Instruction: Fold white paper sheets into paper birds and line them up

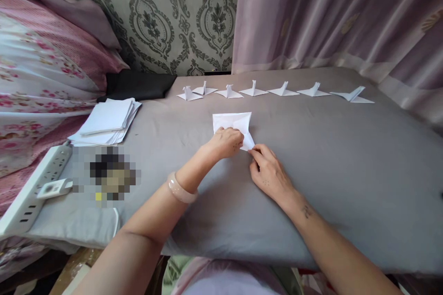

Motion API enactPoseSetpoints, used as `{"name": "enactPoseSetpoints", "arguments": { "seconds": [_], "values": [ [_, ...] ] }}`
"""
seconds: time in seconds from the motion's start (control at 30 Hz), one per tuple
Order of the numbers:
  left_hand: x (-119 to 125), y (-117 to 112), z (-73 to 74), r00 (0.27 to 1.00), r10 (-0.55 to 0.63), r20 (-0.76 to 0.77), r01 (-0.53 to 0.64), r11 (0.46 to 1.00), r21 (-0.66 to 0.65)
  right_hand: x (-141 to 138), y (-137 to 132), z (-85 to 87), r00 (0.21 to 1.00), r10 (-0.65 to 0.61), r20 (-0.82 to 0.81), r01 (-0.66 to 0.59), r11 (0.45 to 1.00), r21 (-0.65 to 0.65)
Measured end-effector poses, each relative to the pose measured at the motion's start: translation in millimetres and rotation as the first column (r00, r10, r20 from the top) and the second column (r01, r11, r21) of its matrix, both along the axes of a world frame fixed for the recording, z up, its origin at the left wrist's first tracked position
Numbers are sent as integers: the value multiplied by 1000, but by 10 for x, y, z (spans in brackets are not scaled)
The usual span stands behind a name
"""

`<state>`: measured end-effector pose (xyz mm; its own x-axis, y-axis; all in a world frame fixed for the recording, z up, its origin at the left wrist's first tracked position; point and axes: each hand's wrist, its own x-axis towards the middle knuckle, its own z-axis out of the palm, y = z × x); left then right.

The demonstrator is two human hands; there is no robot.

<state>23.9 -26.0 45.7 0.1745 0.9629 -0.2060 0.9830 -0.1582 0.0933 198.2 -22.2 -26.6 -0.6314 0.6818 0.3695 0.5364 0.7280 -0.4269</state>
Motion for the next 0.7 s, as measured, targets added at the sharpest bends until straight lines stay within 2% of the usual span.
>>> {"name": "enactPoseSetpoints", "arguments": {
  "seconds": [0.23,0.37,0.53,0.7],
  "values": [
    [48,179,86,999,-39,-36,34,993,-117,-13,-46,9,998,15,63,-17,999,31],
    [-14,182,93,998,-61,-5,60,989,-137,-20,-52,22,997,28,78,-32,999,44],
    [-232,24,52,992,-92,86,97,994,-50,-45,-75,96,990,5,140,-8,1000,21],
    [-470,-101,-79,968,-107,226,91,993,81,-58,-108,149,982,-4,187,3,1000,5]
  ]
}}
